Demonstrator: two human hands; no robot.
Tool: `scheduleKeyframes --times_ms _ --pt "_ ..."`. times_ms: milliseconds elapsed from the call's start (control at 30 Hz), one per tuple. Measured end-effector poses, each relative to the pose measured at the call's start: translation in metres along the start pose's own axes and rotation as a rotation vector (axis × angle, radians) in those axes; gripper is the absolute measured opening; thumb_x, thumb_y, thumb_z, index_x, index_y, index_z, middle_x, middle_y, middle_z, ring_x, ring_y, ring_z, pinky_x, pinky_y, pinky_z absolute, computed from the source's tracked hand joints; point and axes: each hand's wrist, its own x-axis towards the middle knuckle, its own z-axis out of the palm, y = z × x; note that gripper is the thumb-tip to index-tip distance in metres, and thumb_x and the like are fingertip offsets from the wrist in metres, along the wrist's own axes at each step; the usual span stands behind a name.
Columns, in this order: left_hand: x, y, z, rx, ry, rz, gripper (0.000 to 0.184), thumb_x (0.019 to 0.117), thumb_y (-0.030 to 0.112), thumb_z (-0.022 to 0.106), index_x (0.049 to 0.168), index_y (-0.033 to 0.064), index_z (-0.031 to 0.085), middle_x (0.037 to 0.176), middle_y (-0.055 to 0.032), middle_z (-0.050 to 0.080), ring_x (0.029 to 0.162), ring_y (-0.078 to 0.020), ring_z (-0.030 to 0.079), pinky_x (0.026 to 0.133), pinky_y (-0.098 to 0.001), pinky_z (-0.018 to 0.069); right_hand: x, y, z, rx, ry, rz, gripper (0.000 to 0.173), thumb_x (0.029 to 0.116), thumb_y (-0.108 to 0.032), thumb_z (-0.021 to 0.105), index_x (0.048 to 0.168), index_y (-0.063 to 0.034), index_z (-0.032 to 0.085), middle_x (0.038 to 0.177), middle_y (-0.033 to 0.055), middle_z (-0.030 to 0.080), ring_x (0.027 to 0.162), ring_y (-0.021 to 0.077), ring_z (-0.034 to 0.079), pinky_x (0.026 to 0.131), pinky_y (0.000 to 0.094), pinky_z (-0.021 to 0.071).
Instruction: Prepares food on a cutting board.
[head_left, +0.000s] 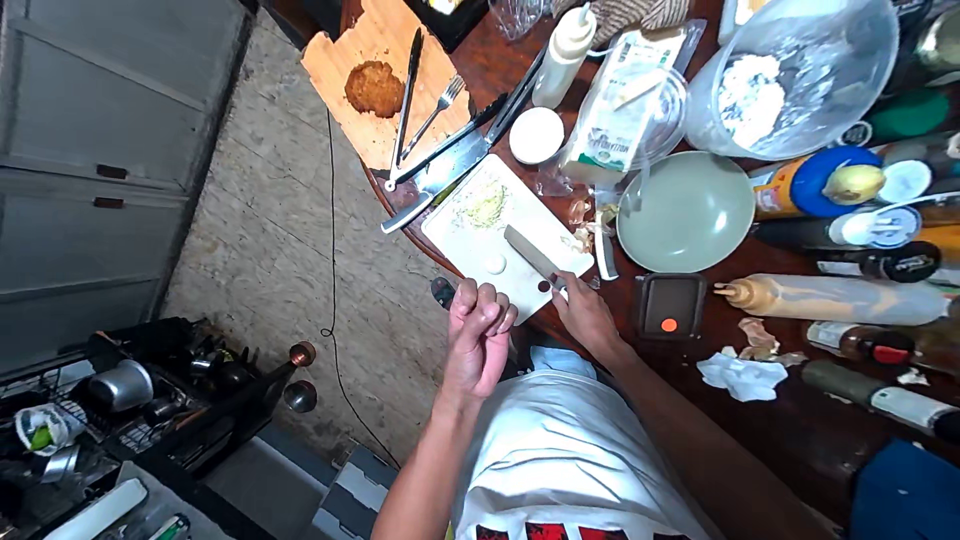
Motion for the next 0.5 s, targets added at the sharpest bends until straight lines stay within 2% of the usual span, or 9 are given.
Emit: scheduleKeyframes --times_ms 133,500 --pt "-0.013 0.005 0.023 0.045 -0.038 0.017 0.028 0.0838 -0.004 0.071 0.088 0.0173 0.053 0.072 0.0037 0.053 0.070 -0.0085 0.056 0.071 -0.0261 0.0476 -0.002 -0.003 -0.001 -0.008 0.007 0.000 0.043 0.1072 -0.027 0.048 0.147 -0.0112 0.051 0.126 0.0211 0.067 0.106 0.0407 0.070 0.090 0.0597 0.0560" --pt "-0.051 0.022 0.079 0.009 -0.229 0.026 0.029 0.0830 -0.006 0.070 0.092 0.0168 0.054 0.077 0.0033 0.055 0.074 -0.0094 0.055 0.073 -0.0268 0.0469 -0.004 -0.009 -0.009 -0.057 -0.021 0.005 0.044 0.1059 -0.025 0.048 0.147 -0.0097 0.049 0.123 0.0226 0.068 0.111 0.0417 0.068 0.093 0.0594 0.0547"
